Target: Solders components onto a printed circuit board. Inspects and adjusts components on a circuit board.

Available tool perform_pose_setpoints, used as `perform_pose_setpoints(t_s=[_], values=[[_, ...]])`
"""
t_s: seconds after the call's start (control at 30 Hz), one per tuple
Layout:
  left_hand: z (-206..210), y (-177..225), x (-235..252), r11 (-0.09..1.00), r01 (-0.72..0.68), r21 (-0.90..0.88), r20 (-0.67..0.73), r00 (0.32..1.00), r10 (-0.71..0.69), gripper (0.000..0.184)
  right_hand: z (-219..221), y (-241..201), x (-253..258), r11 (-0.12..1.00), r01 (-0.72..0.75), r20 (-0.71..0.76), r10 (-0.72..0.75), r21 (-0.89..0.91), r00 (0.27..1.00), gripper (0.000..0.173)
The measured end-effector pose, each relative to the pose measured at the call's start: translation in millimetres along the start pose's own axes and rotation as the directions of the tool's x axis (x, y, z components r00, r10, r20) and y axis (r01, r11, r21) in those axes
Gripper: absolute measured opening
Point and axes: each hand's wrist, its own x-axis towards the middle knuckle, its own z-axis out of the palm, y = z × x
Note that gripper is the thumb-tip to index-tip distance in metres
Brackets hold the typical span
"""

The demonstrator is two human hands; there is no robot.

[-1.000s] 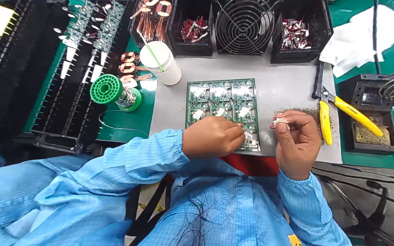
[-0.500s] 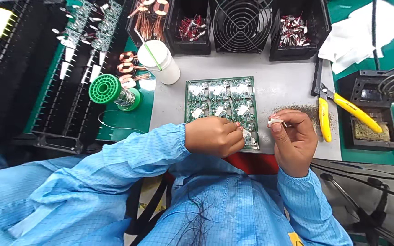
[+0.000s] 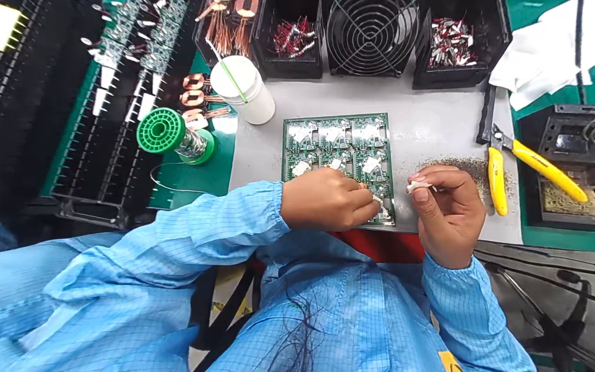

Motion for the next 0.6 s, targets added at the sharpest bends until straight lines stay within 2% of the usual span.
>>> perform_pose_setpoints(t_s=[0.13, 0.3, 0.43, 0.6], values=[[-3, 17, 11, 0.984, 0.178, 0.018, 0.049, 0.983, -0.178, 0.025, 0, 0, 0, 1.000, -0.001, 0.007, 0.002, -0.010, 1.000, 0.010], [-11, 24, 23, 0.925, 0.376, -0.049, 0.174, 0.915, -0.363, 0.018, 0, -1, 0, 1.000, 0.000, 0.014, 0.000, -0.002, 1.000, 0.011], [-12, 28, 28, 0.908, 0.416, -0.044, 0.201, 0.894, -0.400, 0.015, -1, -1, -1, 1.000, 0.002, 0.021, -0.002, -0.011, 1.000, 0.009], [-7, 25, 23, 0.918, 0.392, -0.056, 0.119, 0.916, -0.384, 0.017, -1, -1, -1, 1.000, 0.003, 0.023, -0.003, -0.014, 1.000, 0.009]])
